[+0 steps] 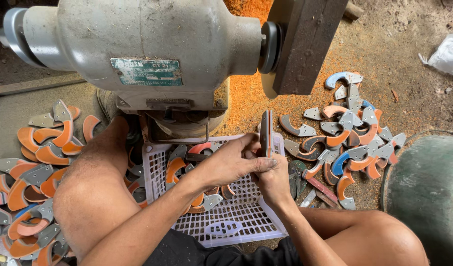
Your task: The person sits on the floor and uses a bench grinder to sharpen the edges of curved metal blades. They pick up each blade from a white plastic crate, hold it against the spinning wheel, and then place it back into the crate.
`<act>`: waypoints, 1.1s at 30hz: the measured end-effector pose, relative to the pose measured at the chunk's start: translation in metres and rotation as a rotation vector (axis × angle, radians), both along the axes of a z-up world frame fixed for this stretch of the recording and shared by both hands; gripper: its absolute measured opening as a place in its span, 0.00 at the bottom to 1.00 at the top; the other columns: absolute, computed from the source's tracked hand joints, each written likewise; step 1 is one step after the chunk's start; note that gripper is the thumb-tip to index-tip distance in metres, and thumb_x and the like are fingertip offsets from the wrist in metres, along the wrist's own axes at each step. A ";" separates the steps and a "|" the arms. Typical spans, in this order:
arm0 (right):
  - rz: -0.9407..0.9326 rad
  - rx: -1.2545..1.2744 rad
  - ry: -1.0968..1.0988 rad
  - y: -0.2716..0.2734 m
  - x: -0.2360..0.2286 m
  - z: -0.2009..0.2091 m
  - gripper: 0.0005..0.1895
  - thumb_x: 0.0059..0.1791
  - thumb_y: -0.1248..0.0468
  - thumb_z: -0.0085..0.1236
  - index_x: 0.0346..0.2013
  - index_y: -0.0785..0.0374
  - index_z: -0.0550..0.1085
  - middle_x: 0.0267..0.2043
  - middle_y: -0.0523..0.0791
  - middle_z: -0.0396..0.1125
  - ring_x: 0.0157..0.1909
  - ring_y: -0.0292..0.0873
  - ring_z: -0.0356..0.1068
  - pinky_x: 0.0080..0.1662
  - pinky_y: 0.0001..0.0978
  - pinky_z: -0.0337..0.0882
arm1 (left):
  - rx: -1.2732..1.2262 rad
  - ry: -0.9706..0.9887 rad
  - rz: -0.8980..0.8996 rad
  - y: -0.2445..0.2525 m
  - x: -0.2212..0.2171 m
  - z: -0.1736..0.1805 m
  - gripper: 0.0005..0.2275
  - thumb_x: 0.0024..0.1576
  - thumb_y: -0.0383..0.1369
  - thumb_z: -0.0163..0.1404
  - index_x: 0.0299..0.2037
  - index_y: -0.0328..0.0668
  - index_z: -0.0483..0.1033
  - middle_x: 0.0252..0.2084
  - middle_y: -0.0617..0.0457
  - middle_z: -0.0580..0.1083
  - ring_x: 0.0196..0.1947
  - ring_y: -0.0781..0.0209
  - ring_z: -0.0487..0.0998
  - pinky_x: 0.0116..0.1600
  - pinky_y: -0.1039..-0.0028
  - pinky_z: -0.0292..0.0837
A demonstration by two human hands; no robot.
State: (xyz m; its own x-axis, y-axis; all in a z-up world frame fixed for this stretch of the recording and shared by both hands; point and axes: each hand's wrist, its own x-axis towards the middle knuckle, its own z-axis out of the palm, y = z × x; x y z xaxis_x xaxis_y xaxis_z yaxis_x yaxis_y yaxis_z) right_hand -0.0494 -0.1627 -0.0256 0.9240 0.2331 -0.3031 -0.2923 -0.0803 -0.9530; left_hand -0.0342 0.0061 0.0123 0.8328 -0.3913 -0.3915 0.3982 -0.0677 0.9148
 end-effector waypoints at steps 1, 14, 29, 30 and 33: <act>-0.001 -0.004 -0.014 0.001 0.002 0.002 0.07 0.46 0.70 0.49 0.24 0.66 0.73 0.20 0.38 0.62 0.21 0.29 0.56 0.23 0.24 0.54 | -0.023 0.024 0.000 0.000 -0.001 0.000 0.34 0.50 0.53 0.58 0.60 0.32 0.70 0.46 0.44 0.79 0.48 0.57 0.79 0.56 0.68 0.76; 0.003 -0.079 -0.045 0.011 0.011 0.013 0.12 0.49 0.68 0.49 0.22 0.67 0.73 0.19 0.39 0.64 0.22 0.30 0.60 0.24 0.24 0.58 | -0.084 0.032 0.014 0.002 0.003 -0.007 0.38 0.51 0.59 0.53 0.56 0.24 0.72 0.43 0.39 0.78 0.43 0.56 0.82 0.46 0.70 0.81; -0.042 0.104 0.012 0.025 0.042 0.016 0.16 0.51 0.69 0.48 0.18 0.66 0.70 0.17 0.40 0.61 0.18 0.31 0.55 0.21 0.26 0.54 | -0.036 -0.036 0.160 0.002 0.020 -0.002 0.31 0.53 0.57 0.53 0.42 0.27 0.78 0.33 0.45 0.78 0.32 0.62 0.80 0.36 0.74 0.77; -0.056 0.144 0.015 0.025 0.045 0.015 0.17 0.51 0.69 0.48 0.17 0.66 0.69 0.17 0.40 0.60 0.18 0.31 0.55 0.21 0.26 0.54 | -0.029 -0.044 0.163 0.002 0.022 -0.002 0.30 0.54 0.57 0.53 0.40 0.27 0.79 0.31 0.46 0.78 0.30 0.62 0.79 0.35 0.74 0.76; -0.073 0.127 0.033 0.026 0.052 0.015 0.16 0.50 0.69 0.48 0.16 0.65 0.68 0.16 0.40 0.60 0.17 0.31 0.55 0.20 0.27 0.53 | -0.129 -0.013 0.211 0.002 0.029 -0.002 0.29 0.52 0.56 0.55 0.40 0.29 0.79 0.31 0.48 0.78 0.30 0.63 0.78 0.34 0.74 0.75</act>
